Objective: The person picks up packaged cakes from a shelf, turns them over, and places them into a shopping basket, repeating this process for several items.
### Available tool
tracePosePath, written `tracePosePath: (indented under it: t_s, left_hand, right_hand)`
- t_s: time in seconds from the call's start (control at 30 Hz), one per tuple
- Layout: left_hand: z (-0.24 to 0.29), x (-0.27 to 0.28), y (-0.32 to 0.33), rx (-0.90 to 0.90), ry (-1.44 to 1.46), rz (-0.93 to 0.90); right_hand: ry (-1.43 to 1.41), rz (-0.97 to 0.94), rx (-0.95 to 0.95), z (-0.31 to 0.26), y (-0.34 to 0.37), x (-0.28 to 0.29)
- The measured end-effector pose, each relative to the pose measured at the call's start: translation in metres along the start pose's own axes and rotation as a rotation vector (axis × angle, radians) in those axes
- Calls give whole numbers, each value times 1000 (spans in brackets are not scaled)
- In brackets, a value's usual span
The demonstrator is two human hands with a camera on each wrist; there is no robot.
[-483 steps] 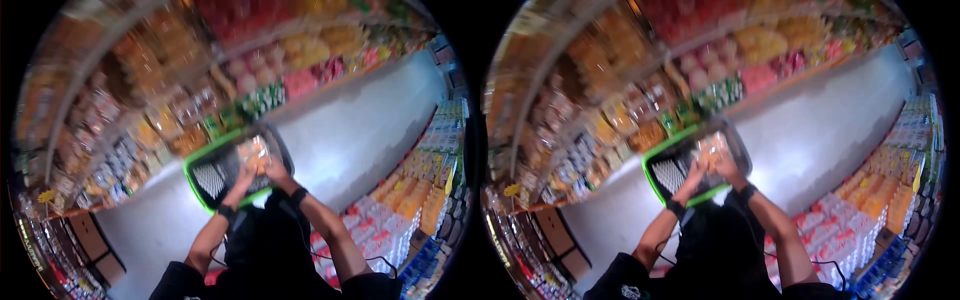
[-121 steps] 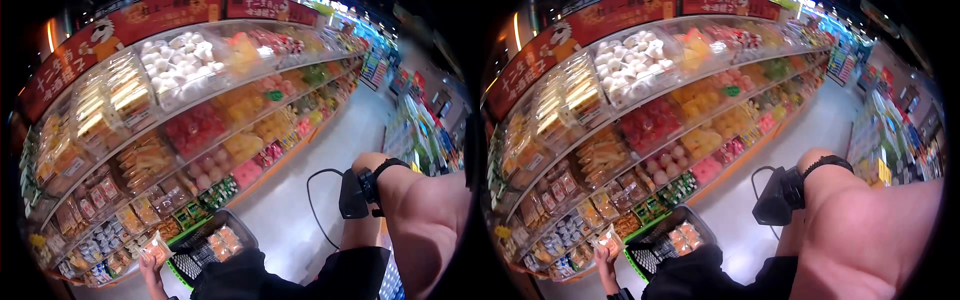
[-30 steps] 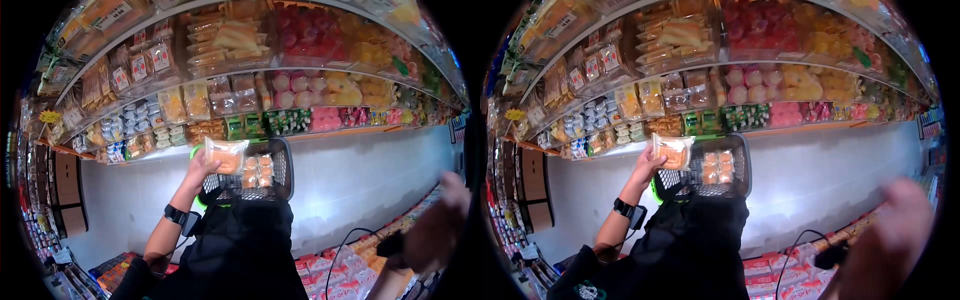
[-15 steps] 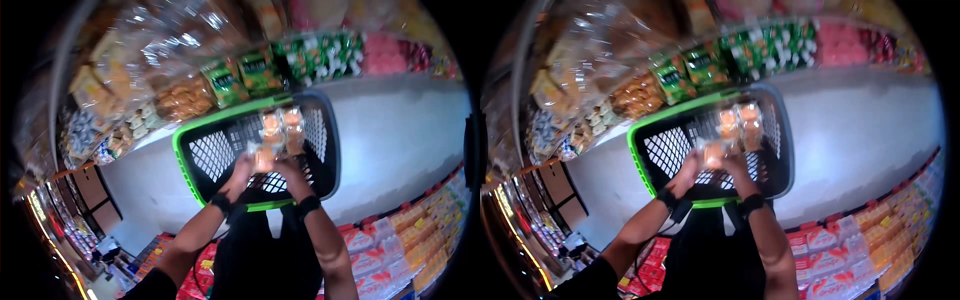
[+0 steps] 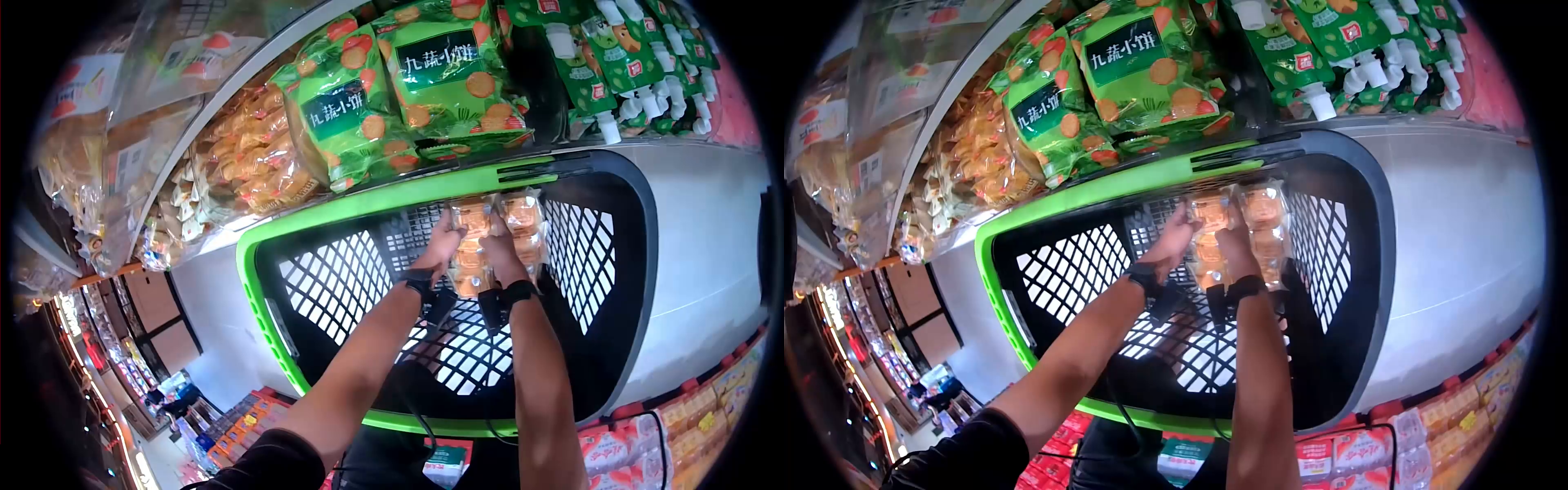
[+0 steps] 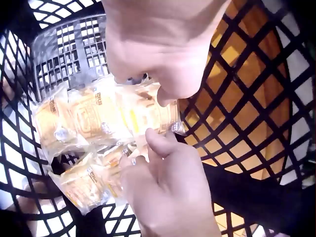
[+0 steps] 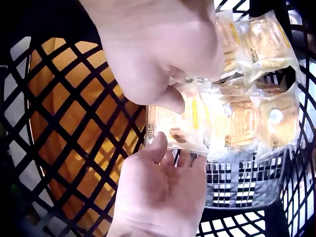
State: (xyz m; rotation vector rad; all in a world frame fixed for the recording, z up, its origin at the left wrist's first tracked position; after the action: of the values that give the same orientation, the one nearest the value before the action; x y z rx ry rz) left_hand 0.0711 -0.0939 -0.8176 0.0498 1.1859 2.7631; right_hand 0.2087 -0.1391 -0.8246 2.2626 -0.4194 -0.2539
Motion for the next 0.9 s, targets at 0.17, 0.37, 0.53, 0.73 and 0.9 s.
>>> tracePosePath:
  t_s: [0.17,0.37,0.53,0.73,0.9]
  left_hand:
    - [75,2,92,74,-82,138]
    - [192,-3,255,-454,-483,34]
    - [320,-16,392,-809,-637,83]
    - [460,22,487,-948,-534,341]
    - [601,36,544,-1224,-515,411]
  right_hand:
    - [344,39,50,-5,50,15]
    - [69,-78,29,-96,208,19]
    - [55,-194,257,-215,348,-6]
    - [233,-332,296,-312,424,-1]
    - [375,-18,1016,-525,493,-30]
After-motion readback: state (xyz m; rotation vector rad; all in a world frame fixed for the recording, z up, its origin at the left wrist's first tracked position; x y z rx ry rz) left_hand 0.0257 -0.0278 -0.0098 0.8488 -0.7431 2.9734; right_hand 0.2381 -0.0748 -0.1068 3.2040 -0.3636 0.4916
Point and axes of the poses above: each hand's wrist, its own y-axis away from the middle knuckle, its own x-axis out of the back of the hand, z = x × y, the point moved 4 cm from there along -y, towards the middle knuckle, and after that the axes turned 2 degrees about y, right-handed, at the moved point
